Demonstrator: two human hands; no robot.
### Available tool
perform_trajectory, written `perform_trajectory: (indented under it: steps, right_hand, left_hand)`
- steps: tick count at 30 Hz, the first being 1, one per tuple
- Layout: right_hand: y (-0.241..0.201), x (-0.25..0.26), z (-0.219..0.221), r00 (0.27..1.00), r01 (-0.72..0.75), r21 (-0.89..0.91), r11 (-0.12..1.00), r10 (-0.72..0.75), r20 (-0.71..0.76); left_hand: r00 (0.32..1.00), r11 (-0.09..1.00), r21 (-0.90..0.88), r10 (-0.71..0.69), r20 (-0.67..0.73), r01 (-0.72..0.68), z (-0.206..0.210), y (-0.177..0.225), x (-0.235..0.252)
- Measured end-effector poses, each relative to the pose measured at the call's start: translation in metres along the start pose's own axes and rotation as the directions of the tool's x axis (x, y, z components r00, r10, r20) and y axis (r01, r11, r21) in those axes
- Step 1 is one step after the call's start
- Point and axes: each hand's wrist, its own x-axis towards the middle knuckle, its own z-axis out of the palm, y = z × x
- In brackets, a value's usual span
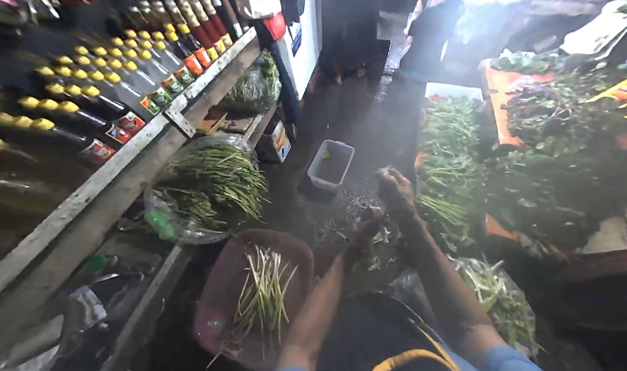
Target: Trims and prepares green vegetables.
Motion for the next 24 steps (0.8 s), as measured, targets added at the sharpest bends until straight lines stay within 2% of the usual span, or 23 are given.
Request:
perform_trajectory:
  steps: [4, 9, 12, 15, 17, 20, 21, 23, 24]
  right_hand:
    - [0.0, 0.003, -0.01, 0.997, 0.035, -0.036, 0.999, -0.032, 0.075]
    - [-0.024, 0.017, -0.014, 0.98, 0.196, -0.24, 0.951, -0.183, 0.077]
    - [-0.022, 0.035, 0.004, 0.951, 0.308, -0.306, 0.901, -0.297, 0.084]
    - [0.013, 0.047, 0.05, 0.932, 0.349, -0.201, 0.915, -0.316, 0.18]
    - [0.035, 0.029, 0.095, 0.952, 0.222, -0.153, 0.963, -0.18, 0.247]
    - [0.081, -0.006, 0.15, 0.946, -0.08, -0.178, 0.981, 0.131, 0.297]
    - [0.097, -0.018, 0.167, 0.929, -0.178, -0.183, 0.967, 0.227, 0.291]
    - [0.123, -0.039, 0.196, 0.861, -0.345, -0.172, 0.923, 0.384, 0.334]
    - [0.134, -0.049, 0.208, 0.812, -0.415, -0.171, 0.894, 0.448, 0.375]
  left_hand:
    - [1.0, 1.0, -0.011, -0.016, -0.014, 0.016, -0.001, -0.007, 0.001]
    - [0.988, 1.0, 0.005, 0.027, -0.151, -0.027, -0.013, -0.037, -0.005]
    - [0.985, 0.999, 0.035, -0.016, -0.173, 0.022, -0.017, -0.05, -0.014]
    - [0.983, 0.997, 0.038, -0.059, -0.175, 0.067, -0.028, -0.07, -0.015]
    - [0.969, 0.99, 0.065, -0.107, -0.221, 0.124, -0.033, -0.078, -0.016]
    - [0.96, 0.958, 0.187, -0.174, -0.218, 0.216, -0.046, -0.061, -0.034]
    - [0.972, 0.949, 0.244, -0.159, -0.175, 0.199, -0.052, -0.067, -0.036]
    - [0.989, 0.933, 0.328, -0.129, -0.069, 0.144, -0.068, -0.106, -0.032]
    - [0.985, 0.949, 0.266, -0.16, -0.056, 0.169, -0.077, -0.128, -0.035]
